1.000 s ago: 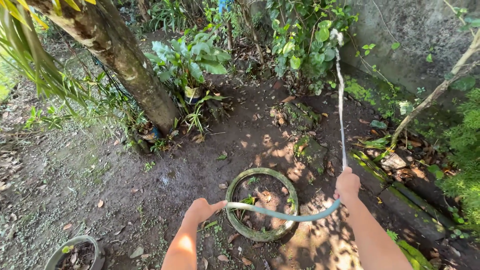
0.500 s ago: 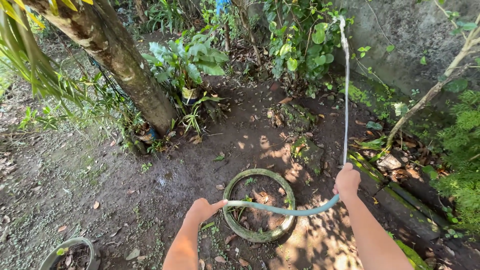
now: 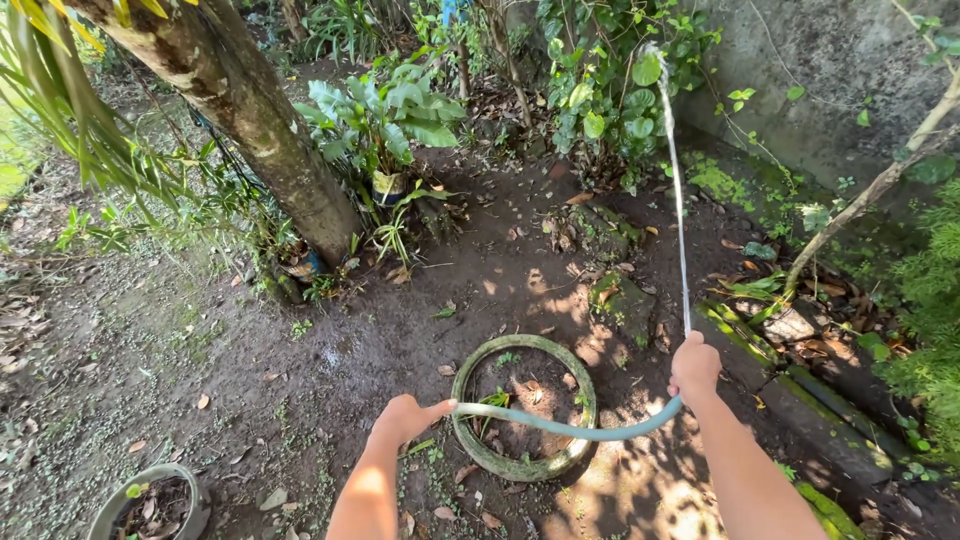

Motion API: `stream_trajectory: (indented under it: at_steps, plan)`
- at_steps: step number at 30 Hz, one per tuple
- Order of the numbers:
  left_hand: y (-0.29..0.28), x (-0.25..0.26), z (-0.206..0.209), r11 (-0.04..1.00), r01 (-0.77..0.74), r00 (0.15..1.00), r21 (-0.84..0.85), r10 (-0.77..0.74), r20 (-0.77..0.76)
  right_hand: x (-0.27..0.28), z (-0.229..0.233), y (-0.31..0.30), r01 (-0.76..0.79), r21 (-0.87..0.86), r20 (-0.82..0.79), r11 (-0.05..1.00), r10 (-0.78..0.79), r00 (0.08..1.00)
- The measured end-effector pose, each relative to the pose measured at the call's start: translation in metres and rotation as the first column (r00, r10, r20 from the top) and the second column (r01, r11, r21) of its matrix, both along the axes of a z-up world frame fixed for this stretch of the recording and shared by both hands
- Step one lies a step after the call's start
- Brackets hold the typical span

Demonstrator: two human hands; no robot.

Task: The person uses a garden hose to water various plants and the ground in a backyard garden. They direct the water stream at potted plants, the base of a tree, and along a paved walkway.

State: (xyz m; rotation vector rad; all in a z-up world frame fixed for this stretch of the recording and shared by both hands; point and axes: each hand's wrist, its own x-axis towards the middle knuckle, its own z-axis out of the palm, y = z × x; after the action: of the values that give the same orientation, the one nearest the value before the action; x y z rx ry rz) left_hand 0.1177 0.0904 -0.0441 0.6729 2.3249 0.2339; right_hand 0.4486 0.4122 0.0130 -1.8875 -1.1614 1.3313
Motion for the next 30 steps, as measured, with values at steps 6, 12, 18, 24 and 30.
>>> stream_trajectory:
  at_steps: [6, 12, 18, 24, 30]
  plan:
    - [-0.002, 0.011, 0.018, 0.999, 0.01, 1.0, -0.03, -0.009, 0.019, 0.0, 0.007, -0.006, -0.036, 0.009, -0.022, 0.999, 0.037, 0.999]
    - [-0.002, 0.011, 0.012, 1.0, 0.003, 0.999, -0.012, -0.002, 0.043, -0.003, 0.011, -0.008, -0.076, 0.017, 0.032, 0.997, 0.075, 0.997]
    - [-0.002, 0.015, 0.015, 0.999, 0.012, 1.0, -0.04, -0.011, 0.022, -0.003, 0.004, -0.003, -0.164, -0.009, 0.101, 0.986, 0.164, 0.981]
    - [0.0, 0.008, -0.002, 0.999, 0.04, 0.999, -0.032, -0.04, -0.011, -0.003, 0.002, 0.0, -0.084, -0.15, 0.126, 0.985, 0.104, 0.987]
    - [-0.001, 0.011, 0.005, 1.0, 0.007, 1.0, -0.027, -0.008, -0.013, -0.002, 0.01, -0.008, -0.112, 0.045, 0.029, 0.993, 0.111, 0.993]
